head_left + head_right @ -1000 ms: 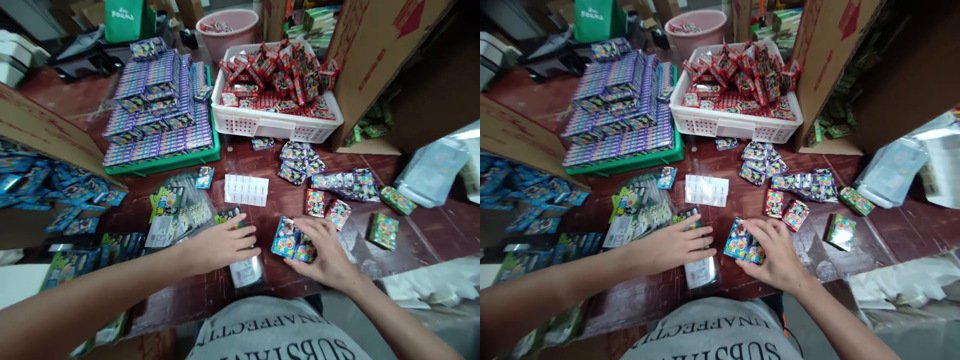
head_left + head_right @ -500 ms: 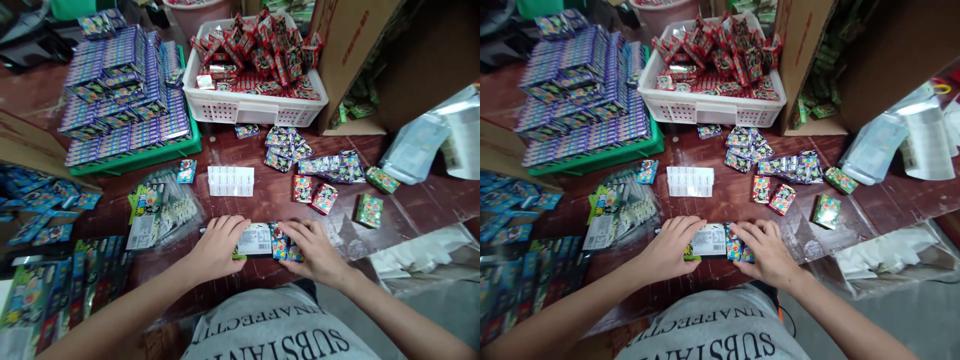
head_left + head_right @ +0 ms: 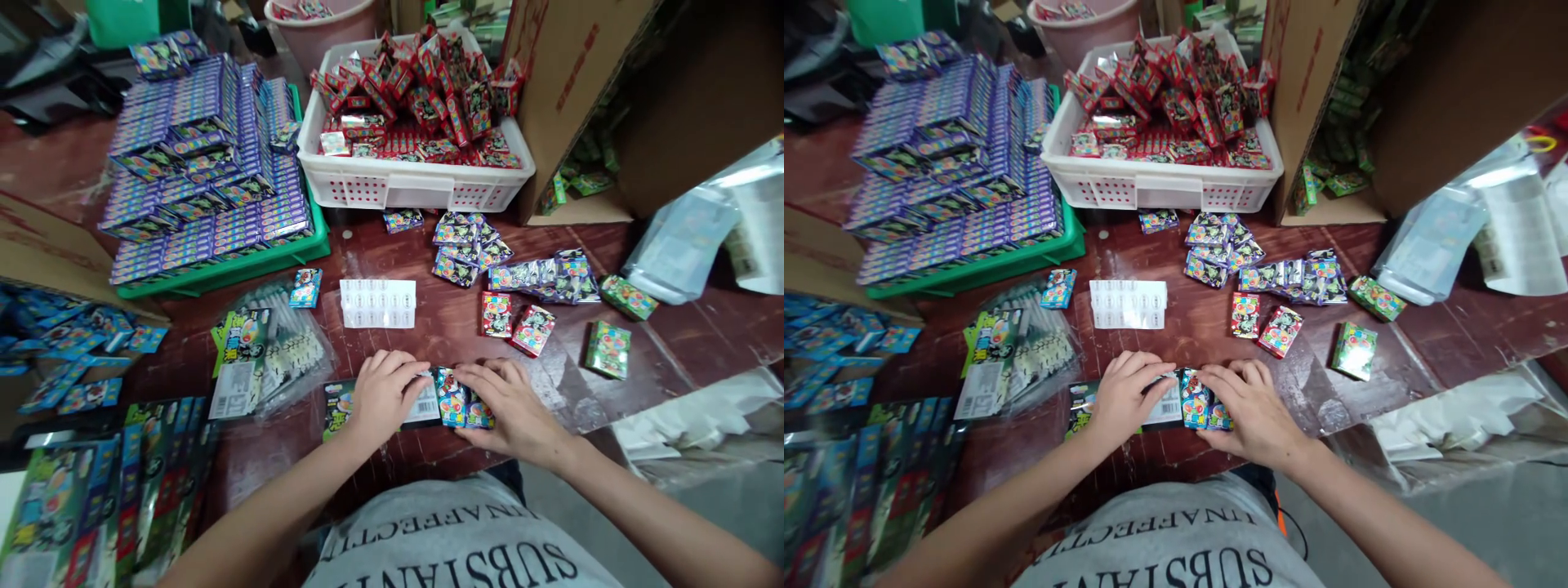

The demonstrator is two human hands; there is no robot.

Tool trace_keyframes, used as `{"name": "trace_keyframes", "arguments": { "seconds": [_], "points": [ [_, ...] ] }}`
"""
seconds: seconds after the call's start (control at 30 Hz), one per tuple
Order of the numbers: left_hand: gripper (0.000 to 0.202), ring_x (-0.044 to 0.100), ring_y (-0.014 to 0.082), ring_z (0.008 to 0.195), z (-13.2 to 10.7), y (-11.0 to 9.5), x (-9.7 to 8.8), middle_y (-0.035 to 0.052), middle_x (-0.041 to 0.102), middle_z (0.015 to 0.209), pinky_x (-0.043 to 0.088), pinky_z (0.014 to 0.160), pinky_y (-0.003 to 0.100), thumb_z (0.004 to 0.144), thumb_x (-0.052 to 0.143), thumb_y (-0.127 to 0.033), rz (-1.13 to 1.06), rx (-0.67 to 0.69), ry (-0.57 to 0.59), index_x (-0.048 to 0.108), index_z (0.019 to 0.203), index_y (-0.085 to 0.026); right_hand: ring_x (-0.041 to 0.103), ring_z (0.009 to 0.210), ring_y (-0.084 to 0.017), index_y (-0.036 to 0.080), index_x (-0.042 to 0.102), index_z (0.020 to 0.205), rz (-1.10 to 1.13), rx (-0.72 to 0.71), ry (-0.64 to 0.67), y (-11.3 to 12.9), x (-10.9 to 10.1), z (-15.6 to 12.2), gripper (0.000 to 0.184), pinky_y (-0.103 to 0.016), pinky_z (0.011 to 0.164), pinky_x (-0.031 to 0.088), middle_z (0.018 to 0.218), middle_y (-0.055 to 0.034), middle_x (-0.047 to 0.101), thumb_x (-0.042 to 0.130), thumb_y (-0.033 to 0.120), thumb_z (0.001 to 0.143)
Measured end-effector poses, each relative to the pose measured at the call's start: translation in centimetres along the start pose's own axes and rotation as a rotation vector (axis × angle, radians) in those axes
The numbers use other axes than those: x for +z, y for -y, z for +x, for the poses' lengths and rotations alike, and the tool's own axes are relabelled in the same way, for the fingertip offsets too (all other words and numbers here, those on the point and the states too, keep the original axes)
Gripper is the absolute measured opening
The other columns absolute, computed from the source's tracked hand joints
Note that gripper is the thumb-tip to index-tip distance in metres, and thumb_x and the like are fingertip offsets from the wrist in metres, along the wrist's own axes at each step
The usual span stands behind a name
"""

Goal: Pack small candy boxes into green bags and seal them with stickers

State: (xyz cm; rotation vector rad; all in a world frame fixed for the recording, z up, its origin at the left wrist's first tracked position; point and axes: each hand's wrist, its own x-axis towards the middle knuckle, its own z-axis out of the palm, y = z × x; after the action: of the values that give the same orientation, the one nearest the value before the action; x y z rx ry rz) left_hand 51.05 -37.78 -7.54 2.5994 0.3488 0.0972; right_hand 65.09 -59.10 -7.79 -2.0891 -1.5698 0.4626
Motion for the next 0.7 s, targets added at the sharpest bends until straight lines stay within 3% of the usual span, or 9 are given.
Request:
{"name": "trace_keyframes", "arguments": {
  "seconds": [0.23, 0.33, 0.37, 0.43, 0.5, 0.63, 0.7],
  "points": [
    [0.027, 0.058, 0.0208, 0.092, 0.8, -0.6, 0.2, 0.0033, 0.070, 0.097, 0.044, 0.085, 0.038, 0.102, 0.051, -0.038, -0.056, -0.113, -0.035, 0.075, 0.101, -0.026, 0.046, 0.119, -0.035, 0.027, 0.047, 0.145, -0.006, -0.083, 0.049, -0.9, -0.7, 0.8, 0.069, -0.056, 0.103, 0.039, 0.144, -0.0072, 0.057, 0.072, 0.043, 0.083],
    [0.028, 0.059, 0.0224, 0.104, 0.3, -0.5, -1.1, 0.0052, 0.069, 0.113, 0.044, 0.094, 0.040, 0.101, 0.051, -0.041, -0.072, -0.071, 0.038, 0.070, 0.114, -0.025, 0.046, 0.119, -0.035, 0.027, 0.046, 0.147, -0.021, -0.126, 0.085, -1.2, -1.5, 1.0, 0.071, -0.058, 0.106, 0.037, 0.145, -0.0066, 0.057, 0.072, 0.043, 0.083],
    [0.039, 0.056, 0.0251, 0.113, -0.2, -0.2, -1.8, 0.0070, 0.065, 0.126, 0.042, 0.100, 0.043, 0.096, 0.059, -0.047, -0.064, -0.039, 0.072, 0.065, 0.125, -0.023, 0.046, 0.119, -0.035, 0.027, 0.045, 0.148, -0.028, -0.139, 0.095, -1.3, -1.7, 1.1, 0.072, -0.058, 0.106, 0.036, 0.145, -0.0062, 0.057, 0.072, 0.044, 0.083],
    [0.085, 0.048, 0.0329, 0.127, -1.5, 0.3, -3.0, 0.0115, 0.052, 0.144, 0.036, 0.108, 0.050, 0.074, 0.078, -0.061, -0.011, 0.015, 0.139, 0.049, 0.143, -0.020, 0.047, 0.118, -0.034, 0.028, 0.046, 0.148, -0.038, -0.161, 0.112, -1.3, -2.1, 1.4, 0.071, -0.059, 0.106, 0.035, 0.144, -0.0055, 0.058, 0.072, 0.044, 0.084],
    [0.110, 0.045, 0.0370, 0.128, -2.8, 0.9, -3.8, 0.0132, 0.048, 0.147, 0.034, 0.108, 0.053, 0.058, 0.088, -0.062, 0.051, 0.038, 0.198, 0.042, 0.148, -0.020, 0.047, 0.118, -0.034, 0.028, 0.047, 0.148, -0.036, -0.184, 0.132, -1.2, -2.1, 1.8, 0.071, -0.058, 0.106, 0.037, 0.144, -0.0053, 0.058, 0.073, 0.045, 0.084],
    [0.094, 0.048, 0.0332, 0.121, -4.1, 1.5, -3.6, 0.0123, 0.051, 0.139, 0.039, 0.104, 0.048, 0.067, 0.084, -0.045, 0.074, 0.058, 0.235, 0.042, 0.147, -0.020, 0.048, 0.119, -0.035, 0.026, 0.049, 0.146, -0.020, -0.219, 0.136, -0.9, -0.7, 3.0, 0.073, -0.058, 0.106, 0.039, 0.145, -0.0069, 0.057, 0.076, 0.047, 0.082],
    [0.096, 0.047, 0.0336, 0.122, -4.1, 1.6, -3.3, 0.0134, 0.050, 0.140, 0.038, 0.105, 0.049, 0.070, 0.082, -0.045, 0.074, 0.066, 0.222, 0.037, 0.151, -0.019, 0.048, 0.123, -0.035, 0.024, 0.046, 0.147, -0.003, -0.219, 0.115, -1.0, -0.2, 3.1, 0.079, -0.059, 0.108, 0.039, 0.147, -0.0096, 0.054, 0.076, 0.053, 0.081]
  ]
}}
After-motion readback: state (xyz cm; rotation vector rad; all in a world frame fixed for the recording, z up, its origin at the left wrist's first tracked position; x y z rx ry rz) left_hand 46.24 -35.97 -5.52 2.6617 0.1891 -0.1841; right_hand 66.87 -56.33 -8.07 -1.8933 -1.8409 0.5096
